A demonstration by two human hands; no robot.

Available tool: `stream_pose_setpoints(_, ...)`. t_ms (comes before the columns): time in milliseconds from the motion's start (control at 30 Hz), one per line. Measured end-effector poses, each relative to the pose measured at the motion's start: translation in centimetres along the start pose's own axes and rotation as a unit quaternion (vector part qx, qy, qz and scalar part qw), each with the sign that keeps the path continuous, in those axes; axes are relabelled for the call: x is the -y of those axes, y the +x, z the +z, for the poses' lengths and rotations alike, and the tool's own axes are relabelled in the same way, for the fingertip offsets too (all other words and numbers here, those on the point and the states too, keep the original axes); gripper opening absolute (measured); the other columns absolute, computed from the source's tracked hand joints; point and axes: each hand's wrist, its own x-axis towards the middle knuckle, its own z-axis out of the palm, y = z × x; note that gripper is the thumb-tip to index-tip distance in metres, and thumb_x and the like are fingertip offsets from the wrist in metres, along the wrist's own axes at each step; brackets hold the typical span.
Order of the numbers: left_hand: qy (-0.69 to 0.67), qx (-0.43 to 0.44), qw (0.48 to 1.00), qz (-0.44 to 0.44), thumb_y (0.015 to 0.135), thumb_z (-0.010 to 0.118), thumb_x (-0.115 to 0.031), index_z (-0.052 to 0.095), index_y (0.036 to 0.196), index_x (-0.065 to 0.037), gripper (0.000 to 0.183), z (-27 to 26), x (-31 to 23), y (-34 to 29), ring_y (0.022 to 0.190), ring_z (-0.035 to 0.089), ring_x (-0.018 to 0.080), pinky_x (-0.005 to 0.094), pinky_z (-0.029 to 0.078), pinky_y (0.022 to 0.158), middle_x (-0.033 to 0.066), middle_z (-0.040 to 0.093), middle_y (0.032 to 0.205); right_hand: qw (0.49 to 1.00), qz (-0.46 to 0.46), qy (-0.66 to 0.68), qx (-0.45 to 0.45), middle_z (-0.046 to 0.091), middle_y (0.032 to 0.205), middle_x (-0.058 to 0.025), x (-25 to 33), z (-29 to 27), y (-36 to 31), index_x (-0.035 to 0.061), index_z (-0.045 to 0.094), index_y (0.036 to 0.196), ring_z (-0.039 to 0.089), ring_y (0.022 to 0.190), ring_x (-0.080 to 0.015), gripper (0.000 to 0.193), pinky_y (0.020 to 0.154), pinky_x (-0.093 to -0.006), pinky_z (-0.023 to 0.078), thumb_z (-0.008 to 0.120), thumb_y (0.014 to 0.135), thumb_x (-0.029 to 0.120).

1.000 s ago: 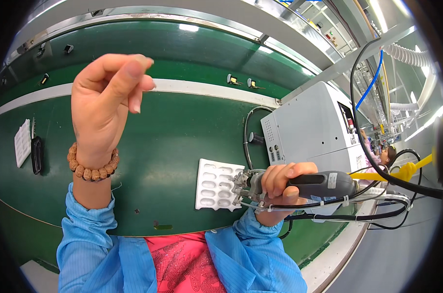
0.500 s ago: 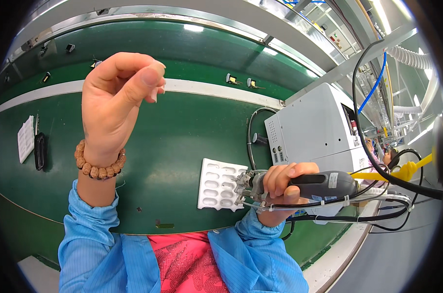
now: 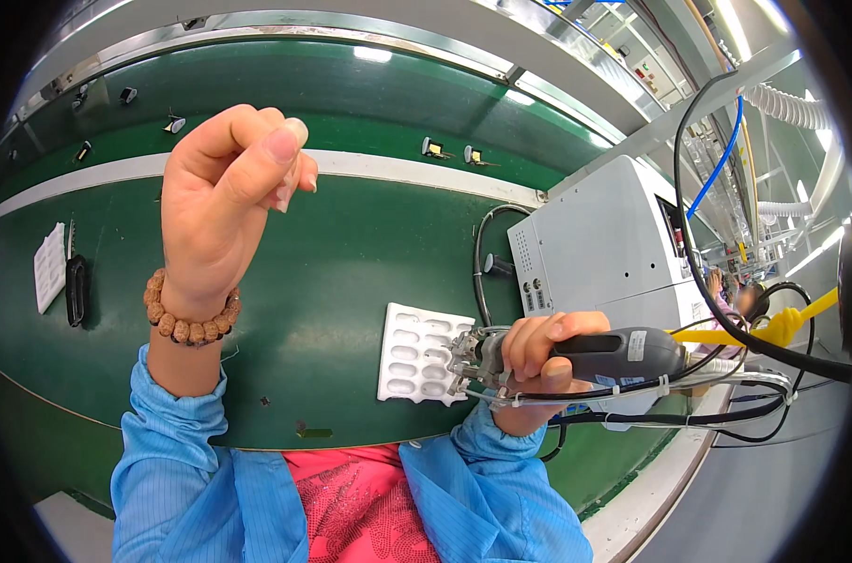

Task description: The person uses a soldering iron to apply solder to a small green circuit board held in a white plastic tray. They repeatedly pick up the board, solder specific points, and place it back on the green workbench. The process is repeated multiple times throughout the clip.

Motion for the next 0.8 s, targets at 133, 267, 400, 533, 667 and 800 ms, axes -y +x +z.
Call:
stream_pose_setpoints(133, -0.014, -0.004, 1.000, 0.001, 0.099, 0.050, -0.011, 0.046, 0.074, -0.009, 0.025, 0.12, -0.10, -0.07, 0.066, 0.040, 0.0114, 0.0323, 0.040, 0.071, 0.0001, 0.042, 0.069, 1.000, 0.004, 0.008, 0.011, 0.046, 0.058, -0.0010, 0.09, -0.22, 0.06, 0.0026, 0.046, 0.101, 0.043, 0.042, -0.0108, 0.040, 0.037, -0.0247, 0.035, 0.073, 0.091, 0.031)
stream_pose_setpoints(267, 0.017, 0.007, 0.999, 0.038, 0.095, 0.054, -0.006, 0.049, 0.083, -0.008, 0.013, 0.23, -0.08, -0.16, 0.073, 0.044, 0.0126, 0.0326, 0.041, 0.073, 0.0017, 0.045, 0.078, 0.999, 0.012, 0.034, 0.004, 0.047, 0.057, -0.0023, 0.07, -0.20, -0.06, 0.0014, 0.047, 0.102, 0.045, 0.044, -0.0123, 0.039, 0.039, -0.0259, 0.037, 0.076, 0.088, 0.026)
stream_pose_setpoints(400, 0.015, 0.015, 0.999, 0.049, 0.091, 0.056, -0.003, 0.051, 0.093, -0.008, 0.007, 0.14, 0.01, -0.12, 0.080, 0.048, 0.0140, 0.0327, 0.043, 0.077, 0.0035, 0.047, 0.085, 0.997, 0.023, 0.076, -0.023, 0.049, 0.055, -0.0043, 0.18, -0.03, -0.20, -0.0004, 0.049, 0.101, 0.047, 0.045, -0.0146, 0.040, 0.043, -0.0281, 0.040, 0.081, 0.083, 0.017)
stream_pose_setpoints(533, 0.002, 0.026, 0.998, 0.049, 0.090, 0.056, -0.003, 0.051, 0.096, -0.007, 0.009, -0.01, 0.25, -0.14, 0.083, 0.049, 0.0146, 0.0323, 0.044, 0.079, 0.0047, 0.049, 0.087, 0.999, 0.008, 0.027, 0.033, 0.048, 0.059, -0.0023, 0.17, -0.24, 0.08, 0.0019, 0.046, 0.102, 0.045, 0.043, -0.0118, 0.039, 0.038, -0.0258, 0.037, 0.073, 0.091, 0.028)
stream_pose_setpoints(667, 0.018, 0.027, 0.999, 0.040, 0.089, 0.057, -0.003, 0.053, 0.105, -0.005, 0.016, -0.09, 0.07, -0.38, 0.087, 0.052, 0.0155, 0.0329, 0.044, 0.081, 0.0054, 0.051, 0.091, 0.999, 0.009, 0.030, 0.035, 0.047, 0.059, -0.0021, 0.17, -0.21, 0.05, 0.0020, 0.046, 0.102, 0.045, 0.043, -0.0116, 0.039, 0.038, -0.0258, 0.037, 0.073, 0.091, 0.028)
stream_pose_setpoints(800, 0.021, -0.010, 0.998, 0.054, 0.089, 0.056, -0.002, 0.055, 0.115, -0.002, 0.026, 0.57, 0.09, -0.30, 0.094, 0.055, 0.0175, 0.0337, 0.045, 0.084, 0.0085, 0.057, 0.100, 0.999, 0.010, 0.025, 0.026, 0.046, 0.059, -0.0015, 0.19, -0.07, -0.10, 0.0023, 0.046, 0.101, 0.044, 0.043, -0.0112, 0.039, 0.038, -0.0258, 0.037, 0.073, 0.091, 0.029)
